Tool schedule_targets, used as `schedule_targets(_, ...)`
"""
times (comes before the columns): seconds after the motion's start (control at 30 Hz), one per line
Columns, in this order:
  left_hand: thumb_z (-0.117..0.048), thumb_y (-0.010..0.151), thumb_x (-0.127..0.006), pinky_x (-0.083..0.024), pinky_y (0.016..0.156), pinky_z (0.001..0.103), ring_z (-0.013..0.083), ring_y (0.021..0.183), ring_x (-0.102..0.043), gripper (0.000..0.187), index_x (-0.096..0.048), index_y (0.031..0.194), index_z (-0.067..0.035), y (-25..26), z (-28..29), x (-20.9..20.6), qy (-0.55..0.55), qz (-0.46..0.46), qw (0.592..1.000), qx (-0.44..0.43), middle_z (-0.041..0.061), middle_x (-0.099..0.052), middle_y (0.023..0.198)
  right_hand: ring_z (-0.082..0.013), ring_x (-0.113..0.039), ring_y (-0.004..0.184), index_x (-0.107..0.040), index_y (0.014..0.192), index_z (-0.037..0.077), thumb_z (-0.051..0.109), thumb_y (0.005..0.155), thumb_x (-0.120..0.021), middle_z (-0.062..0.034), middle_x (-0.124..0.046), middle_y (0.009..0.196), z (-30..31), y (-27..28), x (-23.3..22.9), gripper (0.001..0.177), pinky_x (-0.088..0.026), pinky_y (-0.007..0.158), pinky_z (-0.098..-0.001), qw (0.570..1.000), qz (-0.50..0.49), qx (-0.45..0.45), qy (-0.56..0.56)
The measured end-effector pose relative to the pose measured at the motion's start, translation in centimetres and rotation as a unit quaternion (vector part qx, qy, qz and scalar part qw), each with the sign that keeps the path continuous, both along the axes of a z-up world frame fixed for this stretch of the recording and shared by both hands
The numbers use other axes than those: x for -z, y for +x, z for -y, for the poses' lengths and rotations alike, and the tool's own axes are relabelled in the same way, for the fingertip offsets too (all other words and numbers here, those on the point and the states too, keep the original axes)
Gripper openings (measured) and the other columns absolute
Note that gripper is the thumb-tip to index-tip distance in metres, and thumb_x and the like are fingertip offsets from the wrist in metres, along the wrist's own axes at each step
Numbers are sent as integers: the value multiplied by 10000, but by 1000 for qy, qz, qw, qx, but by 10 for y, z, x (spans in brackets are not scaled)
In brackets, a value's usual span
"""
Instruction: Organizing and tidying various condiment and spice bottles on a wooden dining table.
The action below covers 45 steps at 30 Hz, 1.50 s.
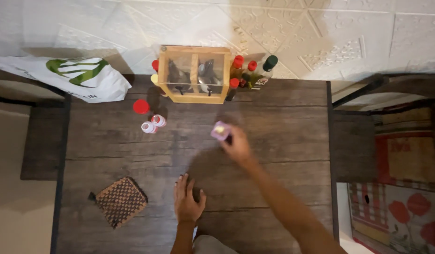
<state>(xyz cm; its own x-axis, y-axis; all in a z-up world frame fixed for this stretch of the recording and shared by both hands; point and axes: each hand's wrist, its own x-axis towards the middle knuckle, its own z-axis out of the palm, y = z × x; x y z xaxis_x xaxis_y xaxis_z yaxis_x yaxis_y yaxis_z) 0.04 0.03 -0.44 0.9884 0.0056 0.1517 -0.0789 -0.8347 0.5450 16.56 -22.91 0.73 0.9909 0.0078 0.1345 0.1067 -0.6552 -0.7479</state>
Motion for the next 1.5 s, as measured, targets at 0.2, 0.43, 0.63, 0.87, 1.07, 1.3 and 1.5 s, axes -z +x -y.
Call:
schedule_targets(0.2, -271, 827, -698, -336, 1180, 559, 387, 1419, -427, 468, -635, 1239, -56, 0, 1, -1, 0, 6, 1000, 0, 158, -506, 1486, -237, -688, 1135, -548, 1336, 52, 73, 879, -835, -159, -692, 1241, 127, 25, 15, 541, -569, 957, -378, 986, 60, 121, 97)
schedule_targets(0.43, -273, 822, -702, -333, 1190, 555, 385, 1433, -418, 463, -635, 1219, -43, 0, 3, 6, 3, -6, 1000, 0, 153, -507, 1495, -211, -731, 1089, -490, 1404, 48, 65, 945, -756, -135, -722, 1225, 183, 59, 9, 531, -589, 875, -369, 980, -25, 180, 81)
schedule_targets(0.63, -291, 841, -681, -333, 1195, 559, 368, 1442, -414, 475, -637, 1238, -34, 0, 1, 11, 25, -4, 1000, 3, 152, -498, 1508, -220, -726, 1038, -469, 1472, 46, 21, 936, -729, -153, -710, 1227, 190, 100, 39, 596, -580, 886, -353, 986, 22, 157, 42)
schedule_targets(0.87, -307, 866, -661, -332, 1186, 565, 372, 1443, -408, 466, -629, 1248, -42, -2, 1, 10, 39, -16, 999, 3, 149, -489, 1510, -264, -737, 1063, -599, 1335, 33, 3, 958, -696, -161, -741, 1173, 174, 134, 29, 391, -580, 890, -370, 980, 49, 172, 84)
schedule_targets(1.07, -312, 868, -653, -314, 1196, 566, 358, 1461, -388, 472, -620, 1260, -52, -2, 1, 11, 37, -25, 999, 8, 145, -470, 1528, -302, -758, 1006, -626, 1284, 46, 28, 951, -716, -185, -763, 1064, 174, 148, 38, 345, -588, 844, -392, 979, 27, 201, 32)
schedule_targets(1.3, -305, 854, -658, -303, 1197, 568, 340, 1455, -386, 462, -624, 1244, -61, -2, -1, 17, 60, -41, 997, 5, 131, -460, 1526, -306, -706, 952, -594, 1355, 19, 13, 946, -699, -182, -701, 1094, 154, 131, 63, 423, -581, 831, -393, 960, 157, 229, 42)
schedule_targets(1.5, -261, 834, -685, -340, 1165, 579, 397, 1417, -422, 460, -629, 1235, -40, -1, 1, 7, 11, -13, 1000, -3, 169, -500, 1496, -171, -559, 794, -508, 1083, 47, -42, 872, -696, -76, -552, 931, 51, 43, 49, 297, -525, 719, -340, 955, 60, 259, 133)
